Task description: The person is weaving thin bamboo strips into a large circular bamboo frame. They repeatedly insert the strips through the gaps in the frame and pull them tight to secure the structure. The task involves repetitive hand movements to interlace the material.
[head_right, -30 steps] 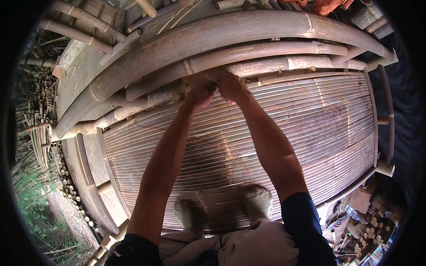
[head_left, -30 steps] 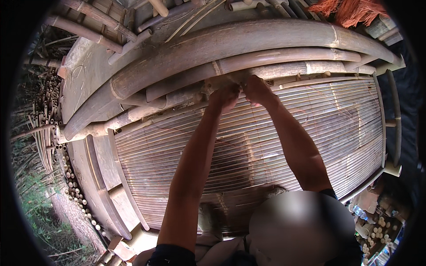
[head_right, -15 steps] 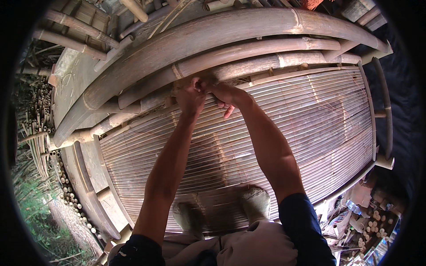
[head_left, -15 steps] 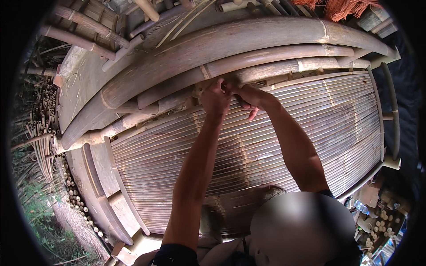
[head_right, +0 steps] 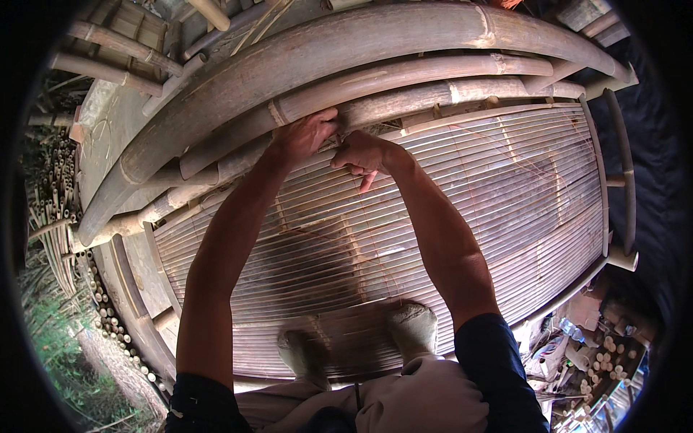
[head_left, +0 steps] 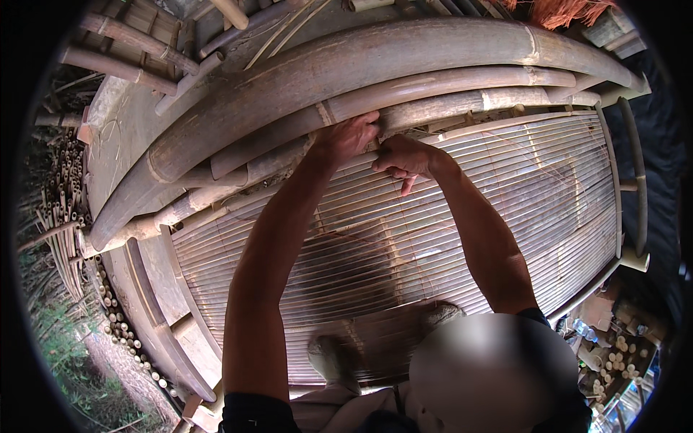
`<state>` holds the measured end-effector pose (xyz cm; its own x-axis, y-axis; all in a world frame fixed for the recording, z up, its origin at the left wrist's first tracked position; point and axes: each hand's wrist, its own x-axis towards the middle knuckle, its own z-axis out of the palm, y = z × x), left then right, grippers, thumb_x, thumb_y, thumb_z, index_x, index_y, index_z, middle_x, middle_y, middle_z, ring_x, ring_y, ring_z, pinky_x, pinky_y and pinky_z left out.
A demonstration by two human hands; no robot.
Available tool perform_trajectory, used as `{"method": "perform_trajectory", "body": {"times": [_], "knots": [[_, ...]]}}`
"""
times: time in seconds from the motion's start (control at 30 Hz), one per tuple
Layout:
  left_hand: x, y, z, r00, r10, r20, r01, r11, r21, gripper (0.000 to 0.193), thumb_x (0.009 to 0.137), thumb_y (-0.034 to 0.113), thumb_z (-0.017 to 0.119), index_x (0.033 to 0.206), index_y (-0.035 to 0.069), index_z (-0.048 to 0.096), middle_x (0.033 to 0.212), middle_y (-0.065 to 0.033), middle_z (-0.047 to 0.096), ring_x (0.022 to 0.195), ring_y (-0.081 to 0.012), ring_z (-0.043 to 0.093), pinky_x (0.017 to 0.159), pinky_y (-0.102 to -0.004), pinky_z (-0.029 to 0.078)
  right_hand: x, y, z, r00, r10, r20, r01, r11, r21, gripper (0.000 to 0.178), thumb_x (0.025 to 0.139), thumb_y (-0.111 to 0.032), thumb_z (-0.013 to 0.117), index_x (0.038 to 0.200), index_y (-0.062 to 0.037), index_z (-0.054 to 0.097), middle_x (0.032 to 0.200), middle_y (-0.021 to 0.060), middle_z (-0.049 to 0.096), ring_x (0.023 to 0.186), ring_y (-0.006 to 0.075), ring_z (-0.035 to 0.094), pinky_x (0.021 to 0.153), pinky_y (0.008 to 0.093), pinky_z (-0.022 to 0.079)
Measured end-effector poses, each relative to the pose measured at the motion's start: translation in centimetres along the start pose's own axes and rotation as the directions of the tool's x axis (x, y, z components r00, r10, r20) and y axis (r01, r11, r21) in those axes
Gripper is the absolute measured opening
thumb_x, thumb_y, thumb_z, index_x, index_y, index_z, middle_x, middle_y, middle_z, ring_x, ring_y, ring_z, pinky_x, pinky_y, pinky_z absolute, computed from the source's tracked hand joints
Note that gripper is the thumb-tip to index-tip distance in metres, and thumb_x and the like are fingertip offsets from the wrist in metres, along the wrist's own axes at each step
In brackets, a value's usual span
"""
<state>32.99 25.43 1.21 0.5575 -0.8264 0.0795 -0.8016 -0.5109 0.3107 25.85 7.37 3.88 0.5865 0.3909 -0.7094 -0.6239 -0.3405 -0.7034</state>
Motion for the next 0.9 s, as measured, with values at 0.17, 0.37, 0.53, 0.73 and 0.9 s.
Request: {"method": "perform_trajectory", "body": {"times": [0.17, 0.37, 0.53, 0.73, 0.9], "knots": [[-1.4, 0.5, 1.5, 0.882, -0.204, -0.424, 0.197, 0.979, -0.061, 0.013, 0.086, 0.016, 0.064, 0.098, 0.013, 0.07, 0.091, -0.011, 0.068, 0.088, -0.0311, 0.066, 0.077, -0.0428, 0.052, 0.2, -0.4, 0.3, 1.0, -0.013, 0.003, 0.013, 1.0, -0.006, 0.021, 0.085, -0.019, 0.067, 0.086, 0.0001, 0.057, 0.052, -0.0002, 0.044, 0.045, 0.0105, 0.048, 0.06, 0.0445, 0.062], [-2.3, 2.9, 2.2, 0.904, -0.21, -0.372, 0.144, 0.97, -0.197, 0.015, 0.082, 0.006, 0.066, 0.095, 0.013, 0.069, 0.09, -0.0101, 0.069, 0.084, -0.0298, 0.067, 0.07, -0.0388, 0.054, 0.1, 0.1, -0.2, 0.998, -0.038, 0.04, 0.037, 0.999, 0.04, 0.02, 0.085, -0.016, 0.066, 0.09, 0.0003, 0.056, 0.052, -0.0002, 0.043, 0.046, 0.0105, 0.047, 0.063, 0.046, 0.062], [-3.7, 1.8, 4.8, 0.751, -0.49, -0.443, 0.187, 0.801, -0.568, 0.009, 0.088, 0.006, 0.062, 0.095, 0.01, 0.066, 0.087, -0.0109, 0.066, 0.076, -0.0307, 0.067, 0.064, -0.039, 0.052, 0.1, -0.4, 0.2, 0.999, -0.027, 0.045, 0.027, 1.0, 0.001, 0.02, 0.084, -0.013, 0.068, 0.088, 0.001, 0.055, 0.054, 0.0004, 0.045, 0.047, 0.0118, 0.05, 0.063, 0.0467, 0.062], [-3.7, 5.7, 3.6, 0.7, -0.493, -0.516, 0.215, 0.836, -0.506, 0.009, 0.09, 0.0, 0.061, 0.096, 0.005, 0.065, 0.085, -0.0105, 0.066, 0.074, -0.0239, 0.067, 0.065, -0.0328, 0.051, -0.1, -0.1, -0.1, 0.998, -0.06, 0.029, 0.06, 0.998, 0.01, 0.022, 0.082, -0.014, 0.07, 0.089, 0.0014, 0.056, 0.057, 0.0008, 0.048, 0.05, 0.0129, 0.053, 0.062, 0.0444, 0.062], [-5.2, 7.5, 2.1, 0.702, -0.391, -0.595, 0.184, 0.907, -0.38, 0.011, 0.085, 0.001, 0.063, 0.09, 0.011, 0.064, 0.083, -0.0056, 0.066, 0.075, -0.0266, 0.065, 0.067, -0.0396, 0.047, 0.3, 0.5, -0.5, 0.997, -0.047, 0.062, 0.046, 0.999, 0.009, 0.02, 0.081, -0.009, 0.071, 0.092, 0.0025, 0.058, 0.058, 0.001, 0.048, 0.051, 0.012, 0.053, 0.061, 0.0438, 0.063]]}}
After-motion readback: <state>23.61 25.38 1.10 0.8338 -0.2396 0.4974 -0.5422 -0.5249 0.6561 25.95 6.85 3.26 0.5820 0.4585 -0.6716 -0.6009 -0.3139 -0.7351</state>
